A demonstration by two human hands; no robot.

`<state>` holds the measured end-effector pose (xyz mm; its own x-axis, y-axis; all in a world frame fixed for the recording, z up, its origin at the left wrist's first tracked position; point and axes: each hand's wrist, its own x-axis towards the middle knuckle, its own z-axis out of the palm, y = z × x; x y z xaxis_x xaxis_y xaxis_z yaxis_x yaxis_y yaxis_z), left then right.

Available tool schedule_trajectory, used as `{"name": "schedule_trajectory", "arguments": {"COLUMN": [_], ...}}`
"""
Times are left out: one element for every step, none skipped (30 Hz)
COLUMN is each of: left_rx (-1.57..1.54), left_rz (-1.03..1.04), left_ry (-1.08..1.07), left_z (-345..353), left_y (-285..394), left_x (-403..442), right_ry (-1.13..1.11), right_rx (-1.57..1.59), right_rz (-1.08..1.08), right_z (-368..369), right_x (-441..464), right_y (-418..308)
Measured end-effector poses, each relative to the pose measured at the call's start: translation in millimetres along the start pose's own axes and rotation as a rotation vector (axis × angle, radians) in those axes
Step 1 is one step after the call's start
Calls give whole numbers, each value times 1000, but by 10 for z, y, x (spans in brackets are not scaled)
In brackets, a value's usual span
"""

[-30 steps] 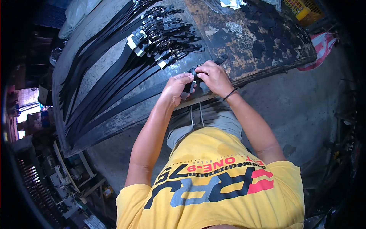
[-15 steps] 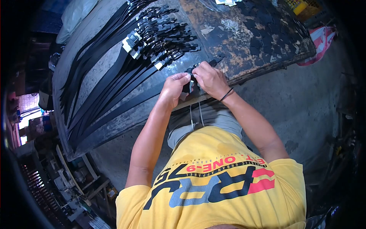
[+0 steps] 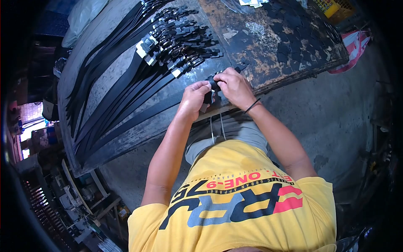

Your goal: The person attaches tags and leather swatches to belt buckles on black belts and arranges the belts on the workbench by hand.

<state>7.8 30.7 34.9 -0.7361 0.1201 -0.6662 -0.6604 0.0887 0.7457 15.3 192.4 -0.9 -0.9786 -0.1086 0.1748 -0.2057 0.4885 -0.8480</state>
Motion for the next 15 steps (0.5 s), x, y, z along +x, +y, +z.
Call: {"name": "schedule_trajectory", "arguments": {"left_rx": [-1,11,23,22,53,83,81,43,4,3,17,31,30,1,-29], "left_rz": [-1,9,19,18,86,154,157,172,185,184,189,196,198,218,239], "left_ry": [0,3,5,5,45,87,91,90,88,92,62,30,31,27,24], "left_z": [6,12,16,6,-6,-27,-64,-80,-97,-117,-133,-141,-130,-106,-93], "left_y": [5,6,3,-23,-46,-59,-67,-30,-7,-1,0,5,13,19,21], "left_x": [0,-1,-1,9,5,1,-17,-99,-166,-199,-226,-248,-272,-294,-308], "right_ry": [-1,2,6,5,41,76,74,73,71,67,47,28,28,-6,-40], "right_rx": [-1,-1,-2,-3,21,45,47,91,136,137,164,190,189,195,201], "right_rz": [1,-4,-8,-8,12,28,24,-7,-35,-36,-62,-88,-90,-105,-121], "right_z": [1,2,-1,-10,-23,-35,-54,-77,-90,-96,-102,-97,-81,-63,-46], "right_x": [0,-4,-9,-17,-32,-36,-41,-64,-81,-79,-73,-65,-57,-47,-37], "right_y": [-2,-2,-3,-14,-37,-62,-79,-92,-114,-153,-197,-226,-243,-263,-284]}}
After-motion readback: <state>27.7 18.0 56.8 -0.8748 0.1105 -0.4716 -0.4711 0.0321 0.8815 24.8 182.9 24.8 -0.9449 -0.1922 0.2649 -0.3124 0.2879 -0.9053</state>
